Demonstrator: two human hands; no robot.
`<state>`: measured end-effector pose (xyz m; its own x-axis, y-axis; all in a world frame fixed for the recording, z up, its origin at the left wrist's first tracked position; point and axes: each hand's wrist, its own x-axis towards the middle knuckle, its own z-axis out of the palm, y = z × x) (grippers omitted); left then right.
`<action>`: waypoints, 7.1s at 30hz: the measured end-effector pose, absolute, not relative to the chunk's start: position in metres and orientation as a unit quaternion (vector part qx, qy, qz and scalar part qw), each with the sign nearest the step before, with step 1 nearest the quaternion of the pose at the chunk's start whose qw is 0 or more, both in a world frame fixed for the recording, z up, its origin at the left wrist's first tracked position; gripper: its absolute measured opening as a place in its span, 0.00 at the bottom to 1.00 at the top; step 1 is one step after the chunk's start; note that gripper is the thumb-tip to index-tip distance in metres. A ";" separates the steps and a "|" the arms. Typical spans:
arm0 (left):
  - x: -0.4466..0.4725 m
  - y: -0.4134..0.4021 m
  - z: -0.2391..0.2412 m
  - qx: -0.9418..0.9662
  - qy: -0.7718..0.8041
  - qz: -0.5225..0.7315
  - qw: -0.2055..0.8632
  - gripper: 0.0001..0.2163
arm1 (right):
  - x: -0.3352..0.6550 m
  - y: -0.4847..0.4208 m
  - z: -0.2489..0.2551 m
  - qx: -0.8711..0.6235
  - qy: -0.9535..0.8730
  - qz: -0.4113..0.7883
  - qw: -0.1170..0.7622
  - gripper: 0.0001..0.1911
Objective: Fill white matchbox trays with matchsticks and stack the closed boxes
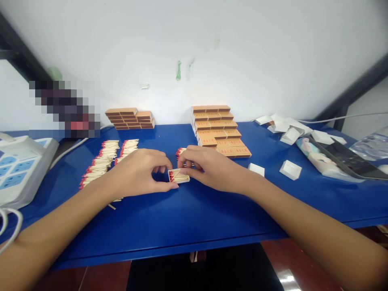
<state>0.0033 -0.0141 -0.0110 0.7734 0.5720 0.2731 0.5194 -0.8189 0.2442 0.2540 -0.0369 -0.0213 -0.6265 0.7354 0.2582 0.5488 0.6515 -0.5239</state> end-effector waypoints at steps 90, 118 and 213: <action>0.002 -0.016 -0.010 0.934 0.302 0.161 0.102 0.14 | 0.267 -0.026 -0.019 -0.439 -0.878 0.127 0.142 0.08; 0.002 -0.015 -0.011 0.934 0.305 0.145 0.115 0.15 | 0.265 -0.030 -0.014 -0.423 -0.883 0.131 0.159 0.11; 0.003 -0.012 -0.013 0.934 0.304 0.163 0.094 0.15 | 0.255 -0.040 -0.014 -0.406 -0.883 0.173 0.160 0.07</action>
